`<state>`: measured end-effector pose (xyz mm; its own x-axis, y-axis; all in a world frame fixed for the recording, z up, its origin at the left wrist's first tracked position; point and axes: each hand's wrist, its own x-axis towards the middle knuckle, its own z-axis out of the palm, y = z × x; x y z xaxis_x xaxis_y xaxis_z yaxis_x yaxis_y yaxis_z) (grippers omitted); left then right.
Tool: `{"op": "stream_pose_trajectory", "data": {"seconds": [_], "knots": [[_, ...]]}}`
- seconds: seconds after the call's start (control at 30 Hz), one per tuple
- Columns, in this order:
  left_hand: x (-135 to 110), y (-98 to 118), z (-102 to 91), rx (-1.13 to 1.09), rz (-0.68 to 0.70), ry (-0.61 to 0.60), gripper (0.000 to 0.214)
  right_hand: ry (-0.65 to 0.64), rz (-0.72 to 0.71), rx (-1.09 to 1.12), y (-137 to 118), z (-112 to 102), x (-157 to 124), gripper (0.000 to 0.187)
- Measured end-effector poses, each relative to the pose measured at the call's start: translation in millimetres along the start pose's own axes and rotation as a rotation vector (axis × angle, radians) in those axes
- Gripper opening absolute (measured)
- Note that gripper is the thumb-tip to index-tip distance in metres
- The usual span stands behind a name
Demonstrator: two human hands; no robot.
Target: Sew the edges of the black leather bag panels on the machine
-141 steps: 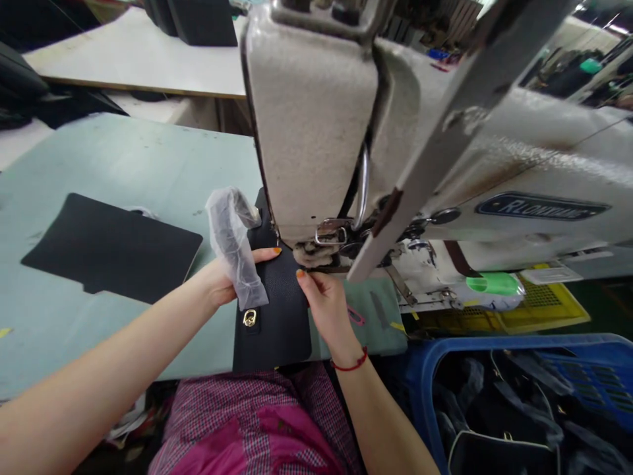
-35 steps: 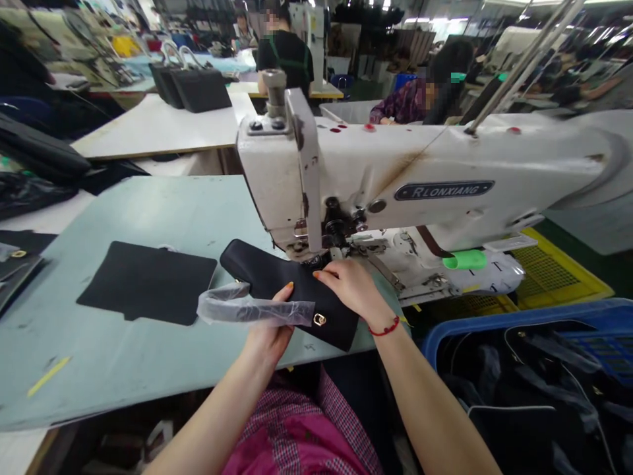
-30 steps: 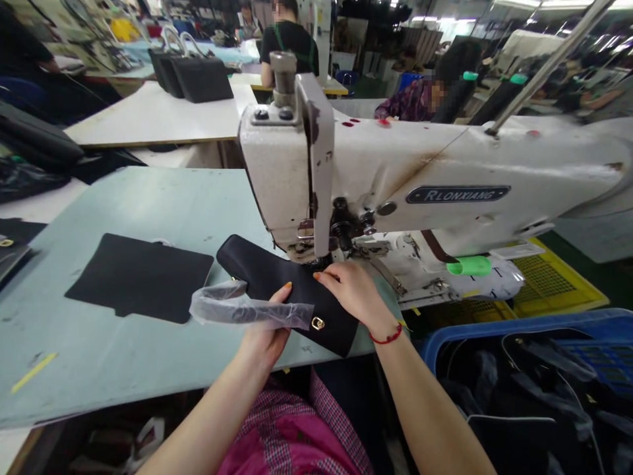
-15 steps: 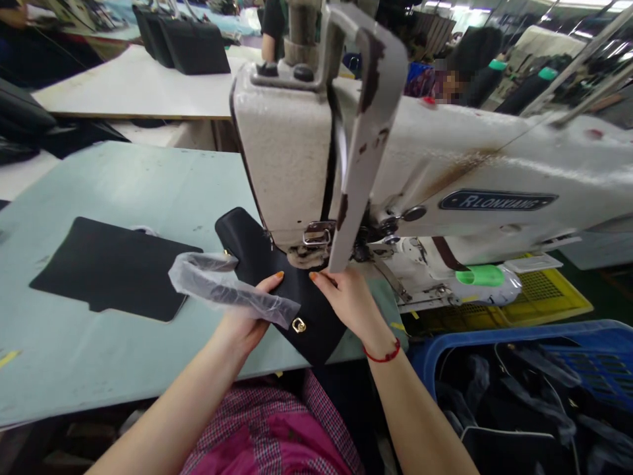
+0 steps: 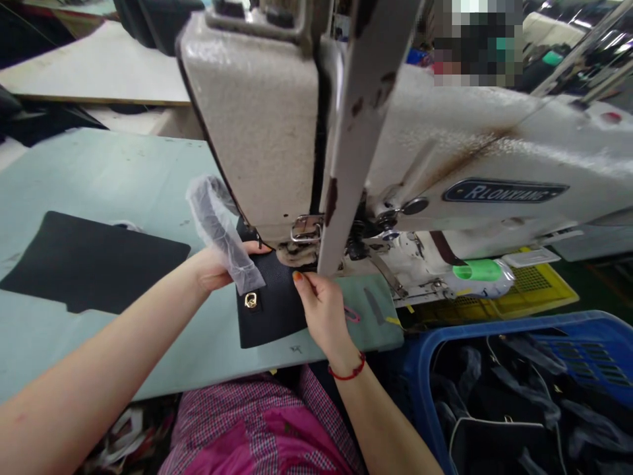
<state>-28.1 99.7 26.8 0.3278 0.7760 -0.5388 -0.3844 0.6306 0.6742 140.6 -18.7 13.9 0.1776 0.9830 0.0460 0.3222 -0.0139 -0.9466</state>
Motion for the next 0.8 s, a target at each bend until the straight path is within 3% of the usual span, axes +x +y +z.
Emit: {"op": "stream_pose_trajectory", "data": {"seconds": [0.17, 0.33, 0.43, 0.53, 0.57, 0.67, 0.73, 0.8], "knots": [[10, 10, -0.5, 0.256, 0.049, -0.126, 0.040, 0.012, -0.004, 0.051, 1, 4, -3, 0.043], [3, 2, -13.1, 0.243, 0.106, -0.057, 0.047, -0.043, 0.033, 0.061, 6, 2, -23, 0.034], [-22, -28, -36.7, 0.064, 0.101, 0.063, 0.043, -0.136, 0.144, 0.204, 8, 1, -42, 0.028], [-64, -77, -52.7, -0.200, 0.131, 0.132, 0.054, -0.205, 0.235, 0.363, 8, 0, -54, 0.033], [-78, -94, -52.0, -0.268, 0.170, 0.135, 0.060, -0.214, 0.244, 0.404, 8, -1, -55, 0.035], [-105, -131, -29.2, -0.357, 0.241, -0.031, 0.073, -0.242, 0.251, 0.498, 7, -2, -55, 0.035], [-107, -141, -5.4, -0.308, 0.253, -0.061, 0.070, -0.256, 0.258, 0.521, 5, -4, -53, 0.036], [-100, -141, 14.3, -0.215, 0.243, 0.022, 0.062, -0.261, 0.251, 0.504, 2, -6, -53, 0.036]]}}
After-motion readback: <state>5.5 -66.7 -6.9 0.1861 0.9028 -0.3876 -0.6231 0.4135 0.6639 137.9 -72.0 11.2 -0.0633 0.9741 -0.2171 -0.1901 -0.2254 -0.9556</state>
